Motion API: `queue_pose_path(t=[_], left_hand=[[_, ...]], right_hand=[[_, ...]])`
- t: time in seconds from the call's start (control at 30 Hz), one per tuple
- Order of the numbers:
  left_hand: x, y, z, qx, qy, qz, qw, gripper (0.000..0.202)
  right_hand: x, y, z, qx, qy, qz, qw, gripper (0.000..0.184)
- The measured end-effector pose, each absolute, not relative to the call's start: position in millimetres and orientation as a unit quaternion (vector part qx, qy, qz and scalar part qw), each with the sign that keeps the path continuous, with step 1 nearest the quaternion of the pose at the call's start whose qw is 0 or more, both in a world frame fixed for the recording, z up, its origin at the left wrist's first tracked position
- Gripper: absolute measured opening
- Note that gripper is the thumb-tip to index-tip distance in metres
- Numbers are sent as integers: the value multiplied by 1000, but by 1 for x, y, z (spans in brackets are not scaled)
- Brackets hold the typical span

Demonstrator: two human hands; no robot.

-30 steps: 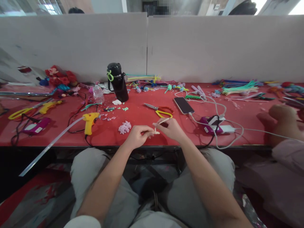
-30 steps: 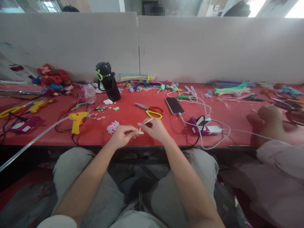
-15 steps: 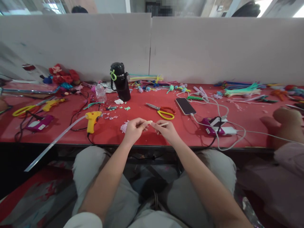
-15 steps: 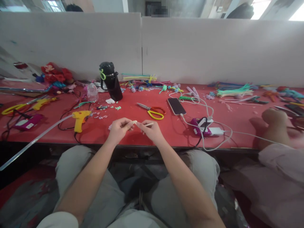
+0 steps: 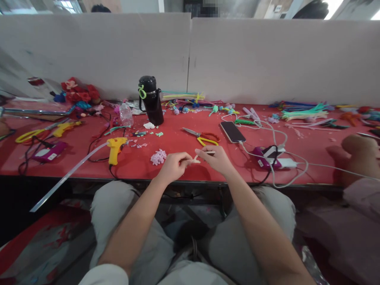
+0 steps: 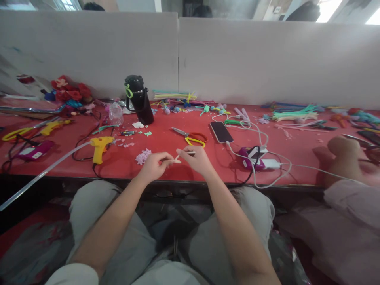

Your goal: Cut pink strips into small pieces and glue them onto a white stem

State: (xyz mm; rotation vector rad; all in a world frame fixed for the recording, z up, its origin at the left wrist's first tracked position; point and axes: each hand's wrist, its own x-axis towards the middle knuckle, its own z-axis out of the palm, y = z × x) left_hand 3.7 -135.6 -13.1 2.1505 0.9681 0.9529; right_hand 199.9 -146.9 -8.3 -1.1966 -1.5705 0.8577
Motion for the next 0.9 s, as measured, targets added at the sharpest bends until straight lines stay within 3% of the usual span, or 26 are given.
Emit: queue_pose_path(t=[0.3, 0.5, 0.63, 0.77, 0.9], left_hand=[[3, -132, -17, 691, 398, 479, 366, 17], [1, -126, -26, 754, 460, 420, 207, 14], [2, -128, -26, 825, 440, 319, 158, 20], [4, -134, -22, 859, 376, 265, 225, 25], [7, -142, -13, 782, 324, 342, 408, 17]], right_hand=[[182, -146, -23, -473, -634, 387, 475, 52], [172, -154, -31, -469, -705, 335, 413, 27], [178, -159, -25, -455, -752, 305, 365, 23], [193, -155, -16, -477, -743, 284, 373, 27], [204, -151, -5, -468, -709, 307, 429, 34]])
